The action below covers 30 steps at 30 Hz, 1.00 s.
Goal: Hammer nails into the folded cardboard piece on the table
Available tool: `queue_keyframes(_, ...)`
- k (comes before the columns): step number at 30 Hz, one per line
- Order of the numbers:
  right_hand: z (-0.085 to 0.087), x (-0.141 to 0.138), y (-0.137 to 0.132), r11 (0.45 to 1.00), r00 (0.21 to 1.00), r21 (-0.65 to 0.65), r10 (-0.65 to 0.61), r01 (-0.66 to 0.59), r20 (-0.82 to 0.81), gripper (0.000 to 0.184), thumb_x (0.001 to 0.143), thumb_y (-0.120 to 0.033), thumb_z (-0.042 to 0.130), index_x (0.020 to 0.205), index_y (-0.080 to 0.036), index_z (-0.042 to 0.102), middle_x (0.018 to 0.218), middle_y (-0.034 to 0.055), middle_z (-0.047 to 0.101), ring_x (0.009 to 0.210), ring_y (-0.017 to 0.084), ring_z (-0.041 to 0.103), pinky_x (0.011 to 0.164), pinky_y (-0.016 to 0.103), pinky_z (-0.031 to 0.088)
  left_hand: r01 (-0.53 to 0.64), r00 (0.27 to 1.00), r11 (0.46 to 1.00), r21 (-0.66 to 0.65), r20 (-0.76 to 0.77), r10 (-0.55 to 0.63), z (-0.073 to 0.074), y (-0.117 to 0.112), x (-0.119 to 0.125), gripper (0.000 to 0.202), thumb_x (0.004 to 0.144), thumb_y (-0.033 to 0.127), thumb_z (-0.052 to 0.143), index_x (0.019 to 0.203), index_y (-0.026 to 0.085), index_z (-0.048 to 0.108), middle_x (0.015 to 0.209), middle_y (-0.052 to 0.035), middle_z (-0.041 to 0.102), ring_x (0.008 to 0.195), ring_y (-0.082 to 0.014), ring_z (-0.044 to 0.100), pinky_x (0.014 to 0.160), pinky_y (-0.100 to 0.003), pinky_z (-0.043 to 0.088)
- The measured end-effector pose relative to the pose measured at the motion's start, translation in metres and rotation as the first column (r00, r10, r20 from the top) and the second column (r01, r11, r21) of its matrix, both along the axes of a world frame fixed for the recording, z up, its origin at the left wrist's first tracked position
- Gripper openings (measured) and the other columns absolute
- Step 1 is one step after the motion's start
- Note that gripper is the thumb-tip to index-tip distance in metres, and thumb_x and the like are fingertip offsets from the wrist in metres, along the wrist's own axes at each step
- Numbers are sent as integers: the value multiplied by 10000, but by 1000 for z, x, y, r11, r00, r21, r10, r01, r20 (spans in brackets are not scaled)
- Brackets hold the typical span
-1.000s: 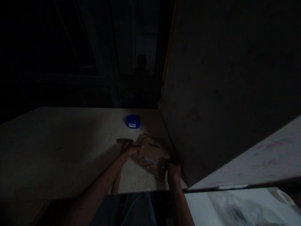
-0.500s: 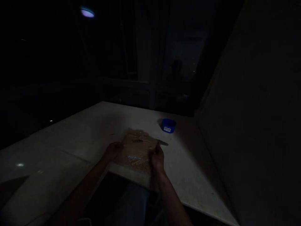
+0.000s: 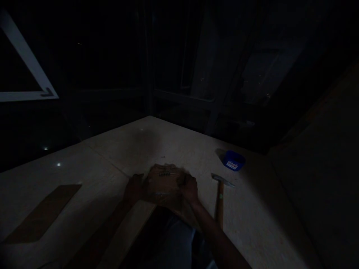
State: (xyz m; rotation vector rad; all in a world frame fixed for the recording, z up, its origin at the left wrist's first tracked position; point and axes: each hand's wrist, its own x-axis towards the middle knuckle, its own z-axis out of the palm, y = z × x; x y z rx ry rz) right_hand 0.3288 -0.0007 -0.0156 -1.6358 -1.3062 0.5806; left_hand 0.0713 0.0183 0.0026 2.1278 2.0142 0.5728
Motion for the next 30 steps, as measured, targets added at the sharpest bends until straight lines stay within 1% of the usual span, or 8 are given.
queue_keyframes(3,11,-4,2,996,993,90,-8,-3,121,406,745,-267,611,1117,-130,696,1182,172,690,1153,327,597,1027,483,438,166,986,977,133,7,-169,3,-4,8,387,957,423,483,1217,182,639,1252,-153,644,1166,-286,577,1016,-411,437)
queue_keyframes(6,27,-18,7,957,927,162,176,-239,330,402,824,-211,556,1203,-145,671,1214,141,671,1157,275,585,1040,436,441,339,935,921,194,36,-352,-5,-4,17,395,959,412,497,1284,214,605,1371,-122,595,1267,-282,527,1076,-434,411)
queue_keyframes(8,37,-27,16,910,845,106,322,-400,426,383,816,-159,573,1181,-158,690,1196,124,681,1138,257,598,1033,401,449,379,917,899,220,42,-397,-19,-2,18,416,951,419,515,1295,201,597,1395,-132,580,1285,-290,524,1078,-449,420)
queue_keyframes(13,47,-29,67,923,821,-81,373,-376,431,326,835,-64,523,1054,-173,738,1100,102,732,1002,212,678,922,327,511,368,911,866,338,57,-409,-53,4,15,417,973,409,481,1305,177,580,1376,-153,594,1267,-299,549,1046,-489,458)
queue_keyframes(17,43,-31,117,928,814,-148,370,-341,447,289,824,-45,531,924,-189,761,994,76,765,948,217,704,867,303,519,350,915,868,353,70,-397,-59,3,16,419,982,414,467,1309,172,567,1374,-153,596,1256,-314,557,1031,-510,471)
queue_keyframes(21,32,-50,144,917,789,-195,398,-348,469,202,756,-44,619,769,-197,750,863,54,769,857,219,705,815,279,514,259,934,887,384,137,-331,-60,2,16,530,953,478,504,1372,153,504,1454,-192,507,1331,-349,489,1066,-537,447)
queue_keyframes(25,27,-50,138,957,824,-117,287,-264,488,271,787,-64,576,954,-193,746,1016,75,750,948,221,682,877,299,504,213,928,900,381,208,-308,-62,3,14,696,919,519,543,1476,137,374,1481,-220,466,1358,-376,461,1079,-555,440)
queue_keyframes(30,38,27,67,1000,864,7,-8,5,503,416,886,-184,473,1279,-135,600,1166,163,637,953,247,651,868,384,514,276,883,895,351,276,-380,-63,-1,19,679,926,479,544,1503,183,342,1519,-184,435,1391,-352,434,1116,-541,418)
